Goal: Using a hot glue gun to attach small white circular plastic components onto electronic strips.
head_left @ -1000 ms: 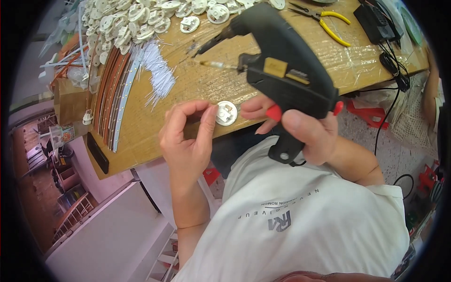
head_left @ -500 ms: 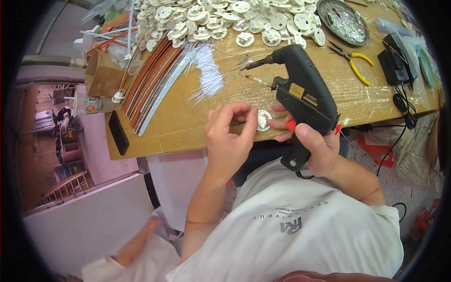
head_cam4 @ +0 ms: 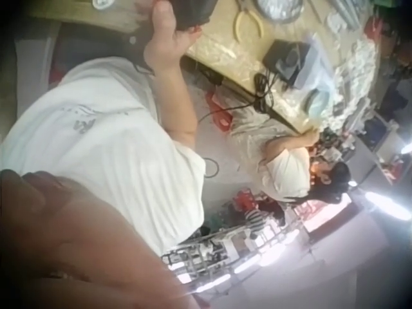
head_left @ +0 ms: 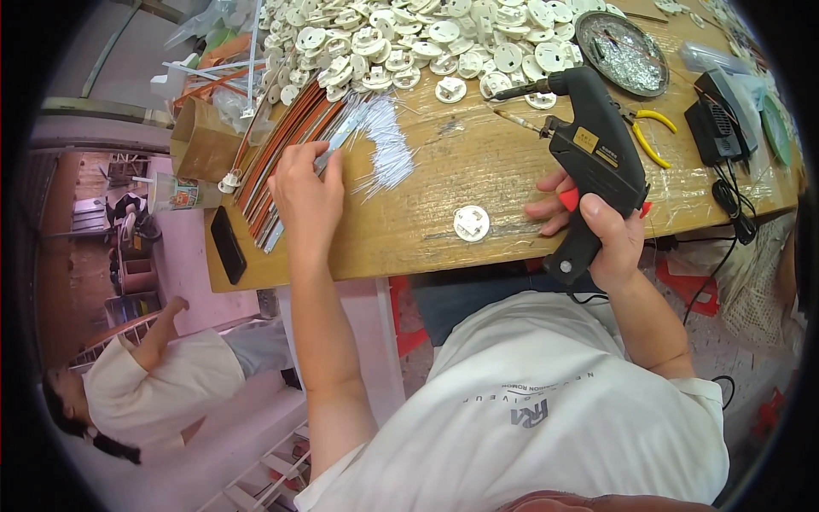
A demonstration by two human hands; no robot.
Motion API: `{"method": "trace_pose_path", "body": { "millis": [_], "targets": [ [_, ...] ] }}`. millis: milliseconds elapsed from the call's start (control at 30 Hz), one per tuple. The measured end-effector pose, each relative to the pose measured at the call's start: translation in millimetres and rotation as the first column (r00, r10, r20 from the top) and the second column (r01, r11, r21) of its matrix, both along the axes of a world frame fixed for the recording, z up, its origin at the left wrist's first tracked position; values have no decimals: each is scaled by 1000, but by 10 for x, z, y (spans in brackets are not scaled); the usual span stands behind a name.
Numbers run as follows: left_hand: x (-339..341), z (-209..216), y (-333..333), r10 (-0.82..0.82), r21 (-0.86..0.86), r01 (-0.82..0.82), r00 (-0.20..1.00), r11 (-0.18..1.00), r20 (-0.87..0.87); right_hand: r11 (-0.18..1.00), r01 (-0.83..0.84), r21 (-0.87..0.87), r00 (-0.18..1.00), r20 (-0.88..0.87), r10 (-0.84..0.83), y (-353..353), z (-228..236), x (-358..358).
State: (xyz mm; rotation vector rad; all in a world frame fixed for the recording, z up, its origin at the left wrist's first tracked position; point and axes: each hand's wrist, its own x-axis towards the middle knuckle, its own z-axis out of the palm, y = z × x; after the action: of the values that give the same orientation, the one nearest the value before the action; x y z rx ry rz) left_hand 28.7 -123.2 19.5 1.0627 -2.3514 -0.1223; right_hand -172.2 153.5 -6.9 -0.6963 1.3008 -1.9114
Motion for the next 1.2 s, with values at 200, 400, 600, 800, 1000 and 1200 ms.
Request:
{"method": "trace_pose_path", "body": {
  "millis": [200,400,600,800,1000,1200],
  "targets": [
    [-25,-71,-237,-54,46,46,984,998,172,999,-27,26,999,21,27,66,-60,-5],
    [25,40,-194,-107,-89,122,981,988,159,999,-55,1,998,24,55,67,-58,-3],
    [120,371,145,-138,225,156,986,962,-91,999,-41,15,998,38,40,91,-48,-29],
    [143,390,960,-65,655,416,870,631,-489,997,-72,13,986,153,69,66,50,1],
    [128,187,1391,-23,760,527,827,380,-562,998,-43,38,998,52,41,39,221,122],
    [116,59,1493,-44,772,569,812,284,-582,993,-94,65,995,-24,96,41,256,114]
  ]
}}
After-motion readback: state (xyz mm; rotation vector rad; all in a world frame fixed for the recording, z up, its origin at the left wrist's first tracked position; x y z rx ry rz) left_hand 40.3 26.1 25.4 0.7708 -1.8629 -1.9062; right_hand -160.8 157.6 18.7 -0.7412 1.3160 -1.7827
